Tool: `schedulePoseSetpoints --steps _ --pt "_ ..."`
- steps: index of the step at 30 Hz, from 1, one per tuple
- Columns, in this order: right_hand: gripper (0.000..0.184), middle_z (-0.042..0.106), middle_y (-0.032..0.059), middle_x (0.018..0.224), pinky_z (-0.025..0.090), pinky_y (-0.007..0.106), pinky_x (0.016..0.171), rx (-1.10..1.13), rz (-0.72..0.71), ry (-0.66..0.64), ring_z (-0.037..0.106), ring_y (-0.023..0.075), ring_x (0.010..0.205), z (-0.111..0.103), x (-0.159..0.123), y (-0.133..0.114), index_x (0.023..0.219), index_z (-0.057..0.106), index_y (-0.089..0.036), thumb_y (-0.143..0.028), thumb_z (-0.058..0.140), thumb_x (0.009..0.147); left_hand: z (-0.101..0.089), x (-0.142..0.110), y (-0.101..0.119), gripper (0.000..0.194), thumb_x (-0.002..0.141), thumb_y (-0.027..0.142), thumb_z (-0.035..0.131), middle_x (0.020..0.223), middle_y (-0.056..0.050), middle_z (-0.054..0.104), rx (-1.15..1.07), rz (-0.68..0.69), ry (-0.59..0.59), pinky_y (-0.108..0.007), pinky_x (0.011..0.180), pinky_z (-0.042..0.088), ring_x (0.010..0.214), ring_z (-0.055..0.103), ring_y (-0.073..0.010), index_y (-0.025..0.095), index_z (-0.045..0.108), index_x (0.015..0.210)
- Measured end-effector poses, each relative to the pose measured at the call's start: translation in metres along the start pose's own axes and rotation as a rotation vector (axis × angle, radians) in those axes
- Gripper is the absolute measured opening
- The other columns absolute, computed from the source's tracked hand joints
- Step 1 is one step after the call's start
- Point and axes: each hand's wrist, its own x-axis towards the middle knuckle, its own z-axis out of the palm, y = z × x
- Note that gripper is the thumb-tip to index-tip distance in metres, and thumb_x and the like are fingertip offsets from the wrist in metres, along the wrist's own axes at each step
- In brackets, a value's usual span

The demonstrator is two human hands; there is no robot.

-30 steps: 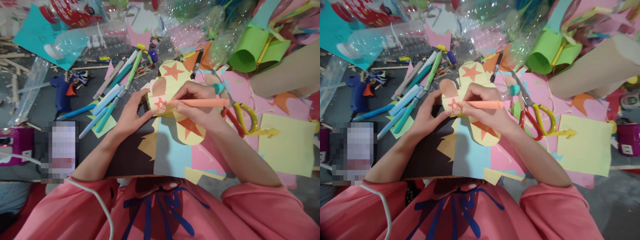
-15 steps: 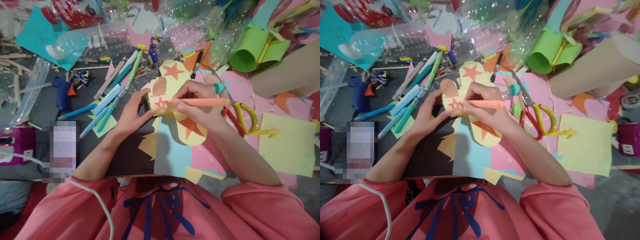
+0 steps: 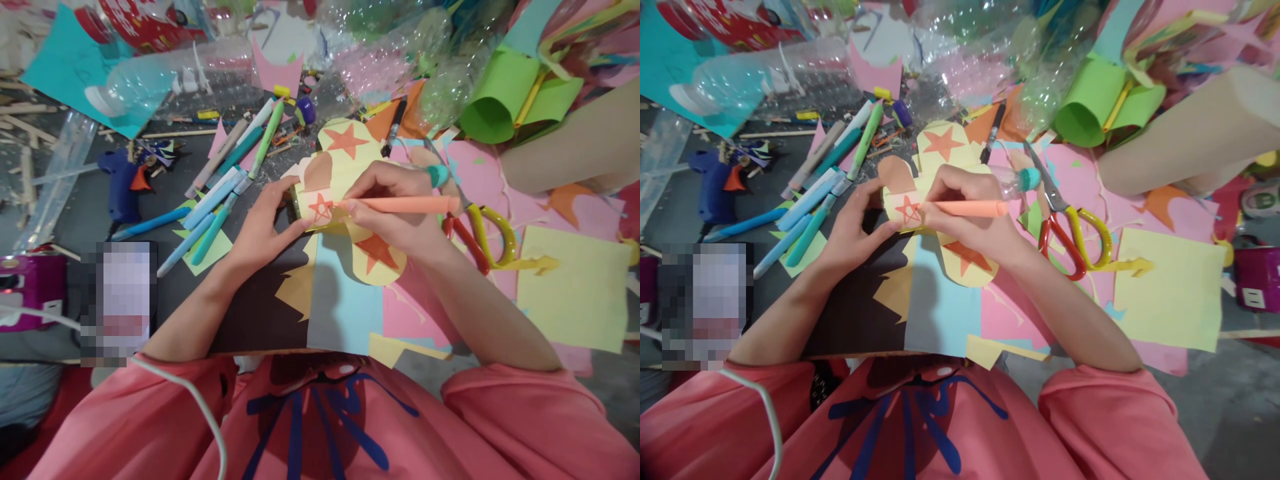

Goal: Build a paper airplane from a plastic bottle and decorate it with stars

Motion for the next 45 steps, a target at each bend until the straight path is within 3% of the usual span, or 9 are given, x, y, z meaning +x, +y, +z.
schedulePoseSetpoints --steps 7,14,19,24,36,45 --pt "0.023 0.061 -0.0039 0.062 0.035 0.027 0.048 0.02 -0.026 -0.038 0.05 0.0097 0.055 0.001 0.001 0.0 0.065 0.058 -0.022 -0.021 0.072 0.083 0.0 0.001 0.002 0.065 0.093 0.069 0.048 0.138 -0.012 0.061 -0.002 0.005 -0.002 -0.045 0.101 0.056 0.122 0.063 -0.03 0.028 0.045 0.143" --pt "0.022 0.061 -0.0036 0.062 0.04 0.028 0.048 0.05 -0.02 0.11 0.052 0.0112 0.055 0.004 -0.003 -0.009 0.069 0.059 -0.025 -0.028 0.074 0.084 0.001 0.0 -0.002 0.064 0.094 0.067 0.048 0.137 -0.012 0.062 -0.021 -0.015 0.021 -0.047 0.1 0.056 0.119 0.065 -0.0304 0.029 0.045 0.144" --pt "0.016 0.067 -0.0032 0.068 0.045 0.027 0.052 0.059 -0.056 0.029 0.059 0.012 0.059 0.008 -0.005 -0.012 0.074 0.061 -0.025 -0.024 0.069 0.088 0.001 0.0 -0.003 0.066 0.093 0.071 0.047 0.135 -0.011 0.063 -0.06 -0.043 0.01 -0.045 0.102 0.056 0.116 0.066 -0.029 0.028 0.049 0.142" --pt "0.017 0.065 -0.0032 0.067 0.042 0.026 0.053 0.011 -0.062 -0.041 0.056 0.0101 0.058 0.011 -0.006 -0.01 0.074 0.061 -0.022 -0.022 0.068 0.089 0.0 0.0 -0.002 0.065 0.094 0.069 0.046 0.138 -0.011 0.062 -0.025 -0.04 0.006 -0.041 0.103 0.055 0.118 0.065 -0.0271 0.024 0.049 0.142" --pt "0.017 0.067 -0.0011 0.07 0.046 0.029 0.057 -0.061 -0.028 -0.042 0.057 0.0126 0.061 0.011 -0.009 -0.012 0.075 0.06 -0.025 -0.023 0.067 0.089 -0.002 0.0 0.002 0.061 0.092 0.058 0.057 0.14 -0.011 0.063 -0.038 -0.063 0.002 -0.042 0.104 0.055 0.119 0.065 -0.0276 0.023 0.05 0.142" --pt "0.017 0.065 -0.0022 0.069 0.044 0.028 0.058 -0.069 -0.052 -0.04 0.056 0.012 0.061 0.013 -0.008 -0.011 0.075 0.058 -0.024 -0.022 0.065 0.09 -0.002 0.0 0.001 0.06 0.094 0.058 0.054 0.144 -0.01 0.06 -0.014 -0.048 -0.012 -0.04 0.108 0.053 0.127 0.061 -0.027 0.022 0.049 0.142"
